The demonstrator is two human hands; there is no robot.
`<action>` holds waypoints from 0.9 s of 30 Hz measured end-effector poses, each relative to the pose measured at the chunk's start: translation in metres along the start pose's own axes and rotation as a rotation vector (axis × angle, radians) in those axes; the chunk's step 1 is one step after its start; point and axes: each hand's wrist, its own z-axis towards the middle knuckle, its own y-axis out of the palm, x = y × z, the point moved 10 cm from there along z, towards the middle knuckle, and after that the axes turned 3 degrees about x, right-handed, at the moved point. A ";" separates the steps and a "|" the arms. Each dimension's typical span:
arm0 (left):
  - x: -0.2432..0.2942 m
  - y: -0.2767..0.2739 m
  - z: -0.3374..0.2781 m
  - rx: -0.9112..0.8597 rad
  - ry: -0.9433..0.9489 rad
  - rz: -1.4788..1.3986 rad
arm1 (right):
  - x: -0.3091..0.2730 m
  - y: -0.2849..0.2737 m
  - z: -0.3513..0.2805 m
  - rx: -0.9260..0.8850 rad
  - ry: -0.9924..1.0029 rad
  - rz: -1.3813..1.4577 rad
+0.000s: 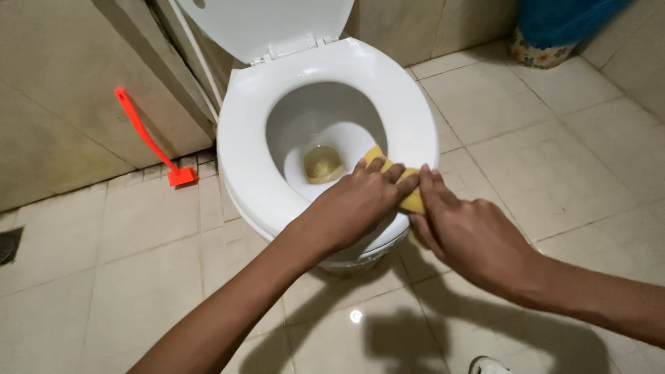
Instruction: The person rinses the toilet bowl with a handheld bidet sprayer, then uses a yellow sponge to scrub the toilet seat and rim. The person scrubs the underside of the seat and the bowl's interior surfaces.
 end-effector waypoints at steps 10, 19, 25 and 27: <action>0.007 -0.038 -0.070 -0.064 0.116 -0.002 | -0.085 0.028 -0.014 -0.308 -0.097 -0.131; -0.001 -0.047 -0.136 -0.129 -0.051 0.158 | -0.159 0.044 -0.009 -0.129 -0.469 -0.281; -0.014 -0.041 -0.162 -0.124 -0.204 0.358 | -0.183 0.033 0.011 -0.191 -0.518 -0.318; -0.028 -0.039 -0.166 -0.109 -0.287 0.361 | -0.185 0.036 0.023 -0.242 -0.522 -0.289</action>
